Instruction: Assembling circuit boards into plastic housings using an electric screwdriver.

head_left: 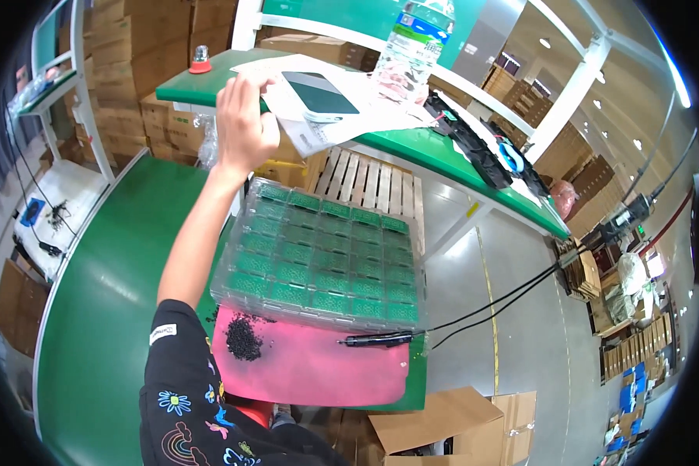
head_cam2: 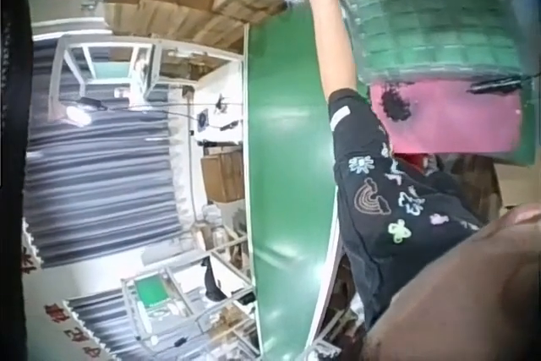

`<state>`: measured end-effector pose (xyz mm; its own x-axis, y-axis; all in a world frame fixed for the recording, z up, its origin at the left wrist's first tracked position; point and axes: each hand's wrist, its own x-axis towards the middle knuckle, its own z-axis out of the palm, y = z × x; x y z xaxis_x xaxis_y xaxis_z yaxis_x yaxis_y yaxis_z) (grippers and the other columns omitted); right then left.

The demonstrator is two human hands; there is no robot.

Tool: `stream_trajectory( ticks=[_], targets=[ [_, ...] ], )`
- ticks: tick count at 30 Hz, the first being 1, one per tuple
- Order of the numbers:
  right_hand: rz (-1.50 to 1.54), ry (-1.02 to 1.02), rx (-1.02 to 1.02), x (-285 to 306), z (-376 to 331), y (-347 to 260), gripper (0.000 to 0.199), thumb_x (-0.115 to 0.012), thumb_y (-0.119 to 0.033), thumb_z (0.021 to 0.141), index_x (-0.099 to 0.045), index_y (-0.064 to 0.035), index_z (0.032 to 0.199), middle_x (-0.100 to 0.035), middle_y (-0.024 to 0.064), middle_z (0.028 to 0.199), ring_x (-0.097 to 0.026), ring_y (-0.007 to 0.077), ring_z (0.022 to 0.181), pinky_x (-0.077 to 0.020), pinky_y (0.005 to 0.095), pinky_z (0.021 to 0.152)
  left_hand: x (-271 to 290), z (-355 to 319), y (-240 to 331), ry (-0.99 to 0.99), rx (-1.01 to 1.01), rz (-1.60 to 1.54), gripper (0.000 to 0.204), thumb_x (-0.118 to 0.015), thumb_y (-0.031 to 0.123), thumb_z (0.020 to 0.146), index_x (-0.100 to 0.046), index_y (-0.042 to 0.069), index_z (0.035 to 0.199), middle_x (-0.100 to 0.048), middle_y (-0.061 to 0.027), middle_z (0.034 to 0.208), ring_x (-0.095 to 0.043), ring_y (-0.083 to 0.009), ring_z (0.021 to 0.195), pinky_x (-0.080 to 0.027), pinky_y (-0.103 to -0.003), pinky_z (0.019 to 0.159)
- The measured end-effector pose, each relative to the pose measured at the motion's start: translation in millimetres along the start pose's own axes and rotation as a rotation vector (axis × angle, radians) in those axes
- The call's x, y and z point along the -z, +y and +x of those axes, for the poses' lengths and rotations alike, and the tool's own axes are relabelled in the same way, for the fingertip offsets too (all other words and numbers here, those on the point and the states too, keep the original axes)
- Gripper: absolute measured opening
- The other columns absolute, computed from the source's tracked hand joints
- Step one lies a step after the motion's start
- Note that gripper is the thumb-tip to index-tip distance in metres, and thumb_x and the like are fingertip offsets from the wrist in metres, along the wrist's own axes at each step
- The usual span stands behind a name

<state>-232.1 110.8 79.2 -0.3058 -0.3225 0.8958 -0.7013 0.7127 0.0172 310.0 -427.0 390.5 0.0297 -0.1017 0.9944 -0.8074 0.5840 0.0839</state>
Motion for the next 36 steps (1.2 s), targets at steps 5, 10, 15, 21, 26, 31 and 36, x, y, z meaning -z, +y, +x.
stream_trajectory(
  ticks=[5, 10, 15, 21, 26, 31, 36],
  targets=[
    [0.071, 0.05, -0.006, -6, 17, -10, 0.024, -0.06, -0.019, 0.089, -0.059, 0.0044, 0.095, -0.062, 0.0244, 0.094, -0.057, 0.0396, 0.083, -0.0466, 0.0487, 0.073, -12, -19, -16, 0.178, -0.104, 0.044, 0.03, -0.052, -0.006, 0.065, -0.054, 0.004, 0.093, -0.055, -0.0124, 0.091, -0.053, -0.0334, 0.088, -0.04, -0.042, 0.079],
    [0.125, 0.083, -0.053, 7, 13, -2, 0.023, -0.06, -0.017, 0.09, -0.058, 0.0054, 0.094, -0.062, 0.0257, 0.094, -0.056, 0.0412, 0.083, -0.0464, 0.0491, 0.074, -20, -22, -28, 0.276, -0.185, 0.008, 0.031, -0.051, -0.003, 0.064, -0.053, 0.006, 0.093, -0.055, -0.0101, 0.086, -0.054, -0.0313, 0.085, -0.04, -0.043, 0.079],
    [0.081, 0.126, -0.134, 72, -13, 55, 0.023, -0.06, -0.016, 0.091, -0.057, 0.0064, 0.092, -0.062, 0.0269, 0.094, -0.056, 0.0429, 0.083, -0.0461, 0.0495, 0.075, -29, -27, -40, 0.293, -0.129, -0.027, 0.032, -0.051, -0.004, 0.067, -0.053, 0.005, 0.097, -0.057, -0.0126, 0.096, -0.055, -0.0347, 0.096, -0.042, -0.047, 0.089],
    [-0.392, -0.015, -0.684, 173, -90, 118, 0.021, -0.056, -0.007, 0.089, -0.058, 0.0108, 0.078, -0.059, 0.0279, 0.069, -0.052, 0.0459, 0.065, -0.0421, 0.051, 0.063, 0, -20, -56, -0.002, 0.018, -0.055, 0.035, -0.061, 0.0, 0.074, -0.058, 0.0, 0.109, -0.062, -0.0166, 0.111, -0.058, -0.0327, 0.107, -0.044, -0.039, 0.099],
    [-0.276, 0.072, -0.602, 237, -88, 69, 0.008, -0.061, 0.001, 0.084, -0.054, -0.0008, 0.08, -0.052, 0.0162, 0.079, -0.048, 0.0345, 0.078, -0.0397, 0.0447, 0.073, 41, -64, 28, -0.108, 0.176, -0.109, 0.053, -0.056, 0.003, 0.085, -0.049, -0.003, 0.137, -0.051, -0.0219, 0.14, -0.048, -0.0367, 0.13, -0.034, -0.044, 0.112],
    [-0.169, -0.11, -0.694, 326, -134, -4, 0.011, -0.063, -0.002, 0.08, -0.056, -0.0074, 0.086, -0.053, 0.0112, 0.088, -0.048, 0.0328, 0.094, -0.0317, 0.0479, 0.09, 128, -210, 235, -1.04, 0.443, -0.844, 0.033, -0.048, -0.005, 0.086, -0.058, 0.0, 0.117, -0.058, -0.0077, 0.111, -0.055, -0.0188, 0.104, -0.043, -0.031, 0.096],
    [0.053, -0.356, -0.914, 402, -218, -63, 0.016, -0.068, -0.009, 0.08, -0.061, -0.0103, 0.095, -0.062, 0.0067, 0.097, -0.054, 0.0278, 0.101, -0.0282, 0.0439, 0.098, 248, -263, 425, -1.762, 0.177, -1.536, 0.019, -0.052, -0.002, 0.092, -0.065, 0.0, 0.105, -0.064, -0.0041, 0.094, -0.056, -0.008, 0.082, -0.045, -0.023, 0.073]
  ],
)
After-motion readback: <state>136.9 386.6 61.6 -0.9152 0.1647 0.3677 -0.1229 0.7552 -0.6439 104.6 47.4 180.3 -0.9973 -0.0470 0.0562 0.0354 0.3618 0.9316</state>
